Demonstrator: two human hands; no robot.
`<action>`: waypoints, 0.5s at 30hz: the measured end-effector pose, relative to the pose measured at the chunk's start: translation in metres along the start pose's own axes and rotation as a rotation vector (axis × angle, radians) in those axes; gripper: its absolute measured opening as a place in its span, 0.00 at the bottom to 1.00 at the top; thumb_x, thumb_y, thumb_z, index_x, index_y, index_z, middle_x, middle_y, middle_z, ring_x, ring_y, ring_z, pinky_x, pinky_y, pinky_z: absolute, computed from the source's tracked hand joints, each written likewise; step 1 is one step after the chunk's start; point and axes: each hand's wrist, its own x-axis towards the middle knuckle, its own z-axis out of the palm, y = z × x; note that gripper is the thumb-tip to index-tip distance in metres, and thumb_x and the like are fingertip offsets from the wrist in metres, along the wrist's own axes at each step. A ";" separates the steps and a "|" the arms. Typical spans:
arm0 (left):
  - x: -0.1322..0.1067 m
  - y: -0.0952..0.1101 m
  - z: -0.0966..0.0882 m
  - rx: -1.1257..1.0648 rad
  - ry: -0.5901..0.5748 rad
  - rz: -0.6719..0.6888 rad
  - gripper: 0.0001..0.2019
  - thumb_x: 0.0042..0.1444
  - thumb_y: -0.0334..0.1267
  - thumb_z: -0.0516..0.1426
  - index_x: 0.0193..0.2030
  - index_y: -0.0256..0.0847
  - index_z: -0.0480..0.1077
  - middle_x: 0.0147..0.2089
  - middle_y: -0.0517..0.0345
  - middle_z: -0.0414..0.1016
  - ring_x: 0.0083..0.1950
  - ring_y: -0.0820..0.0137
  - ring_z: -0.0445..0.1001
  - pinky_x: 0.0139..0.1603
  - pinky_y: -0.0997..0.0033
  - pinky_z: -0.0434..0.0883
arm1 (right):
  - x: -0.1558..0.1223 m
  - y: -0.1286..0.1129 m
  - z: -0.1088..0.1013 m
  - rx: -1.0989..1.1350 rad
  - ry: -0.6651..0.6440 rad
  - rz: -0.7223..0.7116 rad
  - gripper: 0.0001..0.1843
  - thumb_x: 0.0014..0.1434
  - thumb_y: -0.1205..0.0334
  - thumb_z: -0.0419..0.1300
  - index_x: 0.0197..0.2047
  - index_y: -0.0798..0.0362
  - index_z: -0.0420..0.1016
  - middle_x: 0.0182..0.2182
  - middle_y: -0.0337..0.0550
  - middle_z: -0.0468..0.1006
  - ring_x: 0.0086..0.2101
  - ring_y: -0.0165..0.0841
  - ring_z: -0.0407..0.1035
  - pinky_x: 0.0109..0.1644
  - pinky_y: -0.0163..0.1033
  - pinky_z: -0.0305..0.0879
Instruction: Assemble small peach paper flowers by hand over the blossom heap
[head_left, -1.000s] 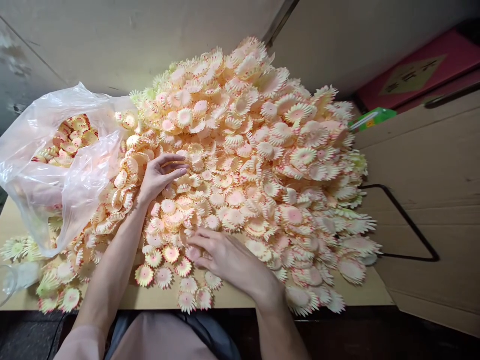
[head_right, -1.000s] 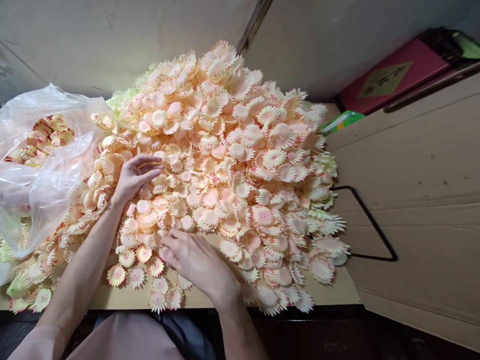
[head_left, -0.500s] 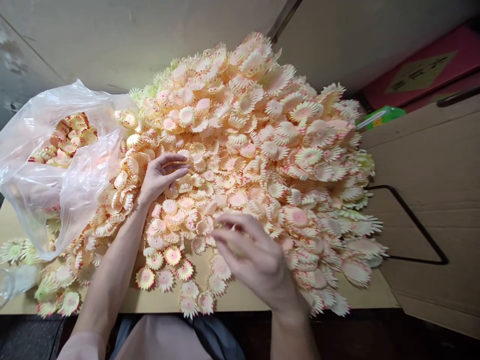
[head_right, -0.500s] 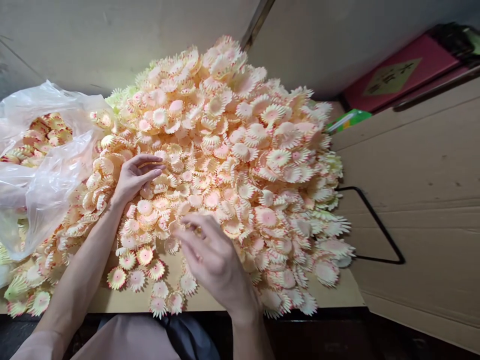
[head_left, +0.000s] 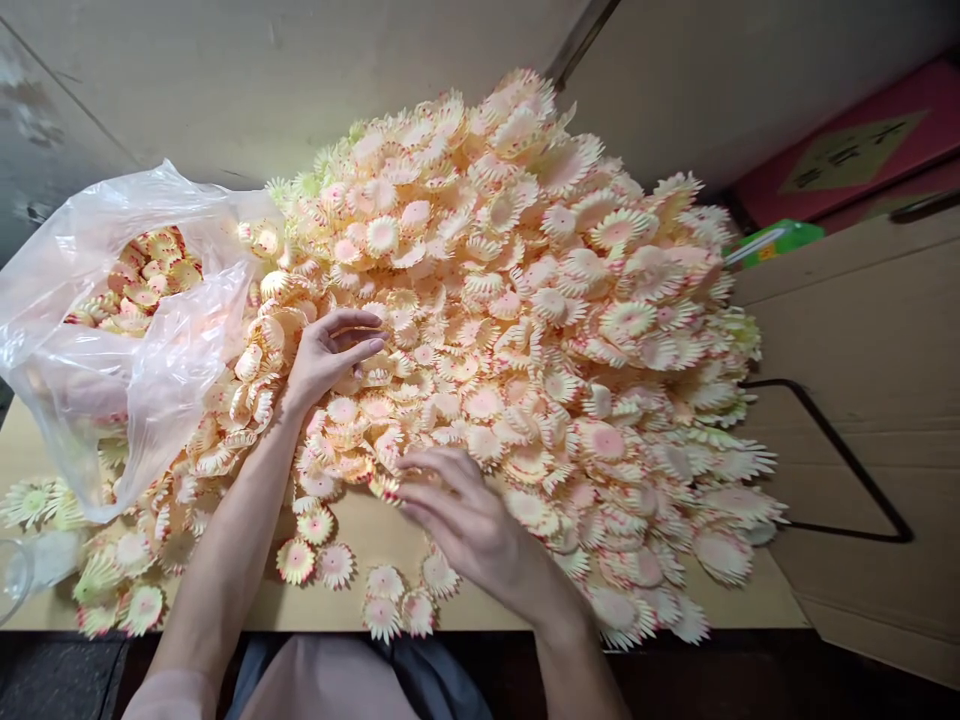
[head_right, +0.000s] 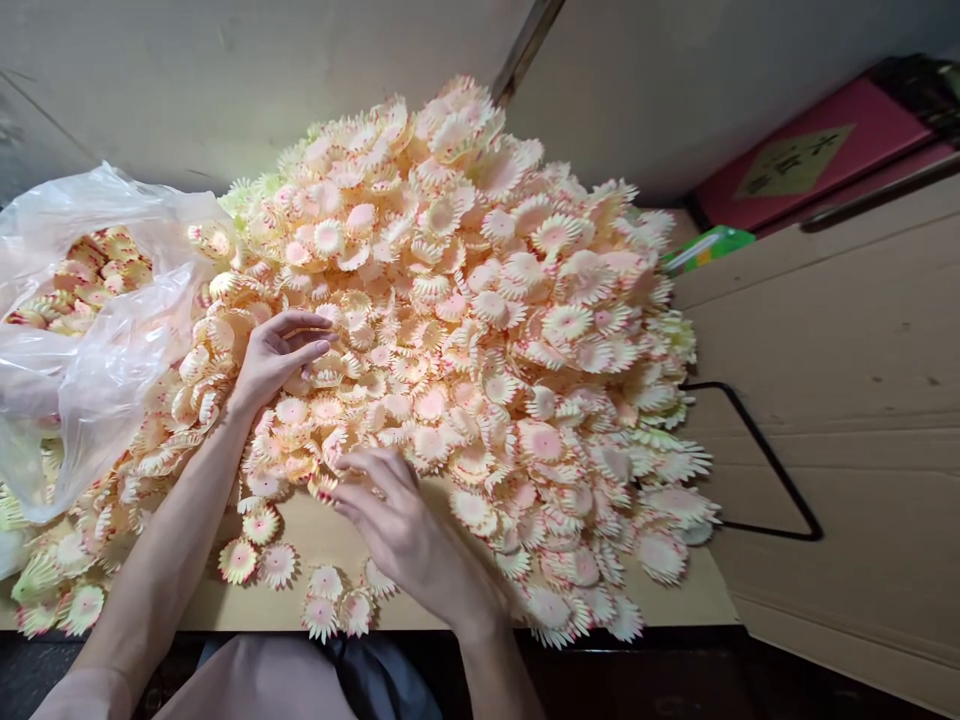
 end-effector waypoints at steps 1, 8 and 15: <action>0.000 0.000 0.000 0.001 -0.003 -0.003 0.18 0.47 0.41 0.71 0.43 0.37 0.76 0.46 0.50 0.80 0.49 0.62 0.80 0.44 0.70 0.79 | 0.007 0.005 -0.003 0.083 0.058 -0.006 0.11 0.66 0.71 0.56 0.50 0.52 0.72 0.50 0.49 0.74 0.54 0.37 0.67 0.57 0.46 0.71; 0.000 0.000 -0.005 -0.076 -0.007 -0.052 0.18 0.55 0.50 0.65 0.44 0.38 0.80 0.45 0.49 0.81 0.43 0.67 0.80 0.46 0.69 0.78 | 0.092 0.065 0.001 0.811 0.333 0.256 0.13 0.62 0.53 0.64 0.45 0.53 0.75 0.41 0.45 0.80 0.40 0.31 0.76 0.49 0.39 0.76; 0.002 -0.003 -0.005 0.015 0.009 -0.008 0.15 0.50 0.41 0.69 0.42 0.37 0.78 0.41 0.53 0.80 0.41 0.70 0.79 0.49 0.69 0.77 | 0.133 0.110 0.025 1.131 0.371 0.364 0.25 0.51 0.45 0.70 0.46 0.53 0.75 0.39 0.44 0.81 0.35 0.30 0.76 0.44 0.39 0.76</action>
